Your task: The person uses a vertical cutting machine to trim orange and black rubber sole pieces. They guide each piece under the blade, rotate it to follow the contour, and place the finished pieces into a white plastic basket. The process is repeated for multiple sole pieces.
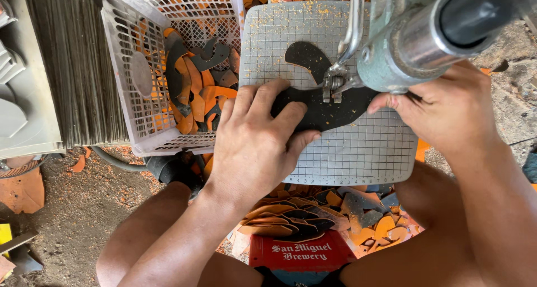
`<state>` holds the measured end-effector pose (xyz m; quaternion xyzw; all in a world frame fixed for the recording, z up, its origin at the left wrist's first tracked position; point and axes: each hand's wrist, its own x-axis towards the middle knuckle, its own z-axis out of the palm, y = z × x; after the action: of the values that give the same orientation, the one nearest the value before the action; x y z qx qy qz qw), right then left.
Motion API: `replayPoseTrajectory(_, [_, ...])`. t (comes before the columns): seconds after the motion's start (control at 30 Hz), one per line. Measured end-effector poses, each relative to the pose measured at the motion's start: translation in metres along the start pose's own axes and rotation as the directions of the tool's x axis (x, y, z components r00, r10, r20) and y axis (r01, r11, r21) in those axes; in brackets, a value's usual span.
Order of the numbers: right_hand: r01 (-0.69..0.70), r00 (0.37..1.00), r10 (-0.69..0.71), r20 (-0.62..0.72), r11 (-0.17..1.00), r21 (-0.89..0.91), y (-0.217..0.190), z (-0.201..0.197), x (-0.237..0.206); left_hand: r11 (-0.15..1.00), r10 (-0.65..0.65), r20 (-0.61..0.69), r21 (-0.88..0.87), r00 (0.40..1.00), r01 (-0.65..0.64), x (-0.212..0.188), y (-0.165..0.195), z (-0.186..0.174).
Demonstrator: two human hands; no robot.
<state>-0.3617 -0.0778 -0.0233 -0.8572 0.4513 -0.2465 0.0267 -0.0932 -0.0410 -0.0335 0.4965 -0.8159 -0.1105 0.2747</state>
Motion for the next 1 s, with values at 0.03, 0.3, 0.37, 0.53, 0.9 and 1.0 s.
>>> replayPoseTrajectory(0.03, [-0.016, 1.0, 0.016, 0.016, 1.0, 0.0, 0.0, -0.001, 0.002, 1.0, -0.008, -0.003, -0.011, 1.0, 0.008, -0.001, 0.002, 0.001])
replayPoseTrajectory(0.3, [-0.05, 0.999, 0.05, 0.02, 0.999, -0.011, 0.005, -0.001, 0.014, 0.997, -0.066, -0.042, -0.039, 0.997, 0.065, -0.006, 0.014, 0.013])
replayPoseTrajectory(0.37, [-0.05, 0.999, 0.05, -0.008, 0.998, 0.024, 0.012, 0.001, 0.014, 0.996, -0.075, -0.048, -0.042, 0.996, 0.074, -0.008, 0.017, 0.015])
replayPoseTrajectory(0.53, [-0.101, 0.991, 0.098, -0.095, 0.995, -0.021, 0.035, 0.014, 0.003, 0.996, -0.087, -0.088, -0.027, 0.992, 0.085, -0.009, 0.022, 0.022])
replayPoseTrajectory(0.9, [-0.113, 0.991, 0.12, 0.052, 0.986, -0.121, -0.014, 0.001, -0.008, 0.996, 0.032, 0.063, -0.086, 0.998, -0.026, -0.006, 0.011, -0.002])
replayPoseTrajectory(1.0, [-0.191, 0.976, 0.2, 0.082, 0.976, -0.102, -0.051, 0.001, -0.018, 0.977, 0.15, 0.158, -0.173, 0.976, -0.122, -0.006, -0.015, -0.022])
